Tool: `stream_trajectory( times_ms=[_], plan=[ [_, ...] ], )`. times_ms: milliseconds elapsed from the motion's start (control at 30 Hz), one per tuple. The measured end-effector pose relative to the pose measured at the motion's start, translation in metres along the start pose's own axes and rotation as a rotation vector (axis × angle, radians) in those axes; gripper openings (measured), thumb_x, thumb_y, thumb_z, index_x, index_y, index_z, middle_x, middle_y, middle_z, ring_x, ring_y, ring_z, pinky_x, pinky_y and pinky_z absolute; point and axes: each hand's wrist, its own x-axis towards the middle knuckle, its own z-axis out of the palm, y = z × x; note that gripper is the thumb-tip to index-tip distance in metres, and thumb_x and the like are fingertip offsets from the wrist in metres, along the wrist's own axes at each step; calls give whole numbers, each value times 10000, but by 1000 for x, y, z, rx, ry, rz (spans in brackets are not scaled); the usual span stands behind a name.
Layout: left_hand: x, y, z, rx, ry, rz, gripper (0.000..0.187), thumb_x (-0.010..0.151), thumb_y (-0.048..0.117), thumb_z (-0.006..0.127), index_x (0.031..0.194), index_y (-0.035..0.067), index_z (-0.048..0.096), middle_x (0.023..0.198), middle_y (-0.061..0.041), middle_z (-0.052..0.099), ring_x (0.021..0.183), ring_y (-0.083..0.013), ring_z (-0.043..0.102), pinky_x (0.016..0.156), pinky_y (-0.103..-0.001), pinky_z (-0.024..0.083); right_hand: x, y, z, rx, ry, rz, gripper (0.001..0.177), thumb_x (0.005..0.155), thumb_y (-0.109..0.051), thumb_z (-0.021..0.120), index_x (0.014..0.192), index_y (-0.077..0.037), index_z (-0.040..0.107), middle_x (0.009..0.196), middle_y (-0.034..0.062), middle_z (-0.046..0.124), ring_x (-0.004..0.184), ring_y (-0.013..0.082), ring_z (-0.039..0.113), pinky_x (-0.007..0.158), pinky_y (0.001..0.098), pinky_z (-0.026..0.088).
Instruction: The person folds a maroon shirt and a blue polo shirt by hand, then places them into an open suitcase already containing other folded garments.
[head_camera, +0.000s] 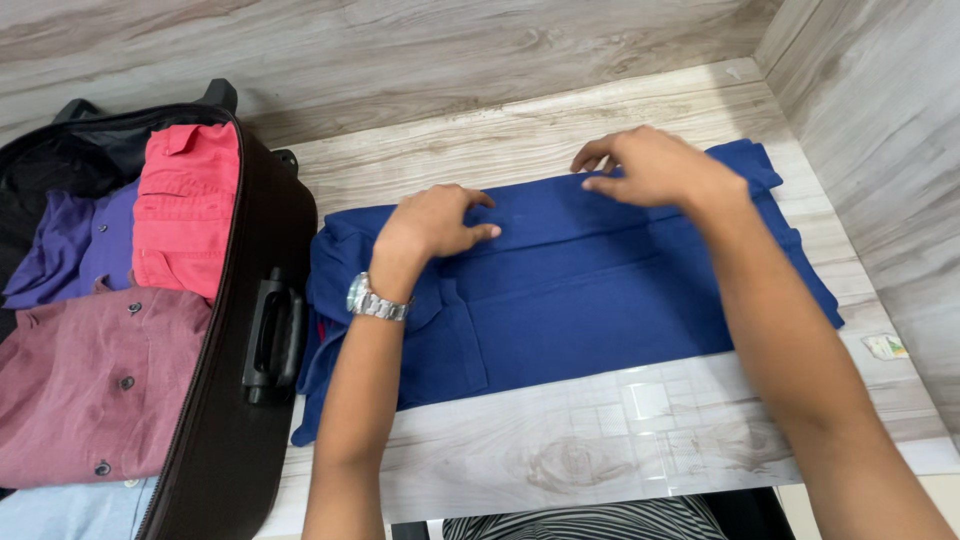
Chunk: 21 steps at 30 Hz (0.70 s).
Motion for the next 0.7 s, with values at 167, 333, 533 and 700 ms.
stream_trajectory(
  times_ms=[167,333,533,700],
  plan=[
    [24,-32,28,58,-72,-47,531,716,357,891,1201,217,730,1227,-63,699,1173,-288,647,955,-420,525,11,10,22,-117,-197,96,583,708,-133,862,1260,-228,702,1244,98,693,1190,268,648,1004,389,529],
    [15,-86,12,18,-138,-261,590,671,322,935,1208,183,733,1149,-78,753,1129,-275,697,959,-399,557,1,54,0,-173,-323,513,769,685,-21,889,1359,-296,640,1360,53,680,1247,290,640,1004,447,557],
    [4,-121,1,-21,-69,-382,651,656,356,949,1241,181,723,1130,-95,749,1117,-277,694,957,-406,549,-13,101,-17,-81,-308,719,805,677,-11,919,1376,-292,635,1425,28,642,1263,304,626,988,478,569],
    [2,-112,-1,-28,-94,-324,659,682,379,924,1268,170,707,1109,-94,754,1091,-286,713,943,-402,565,-14,118,-17,-48,-307,755,814,692,-68,927,1405,-290,603,1412,44,651,1181,322,655,923,474,589]
  ],
)
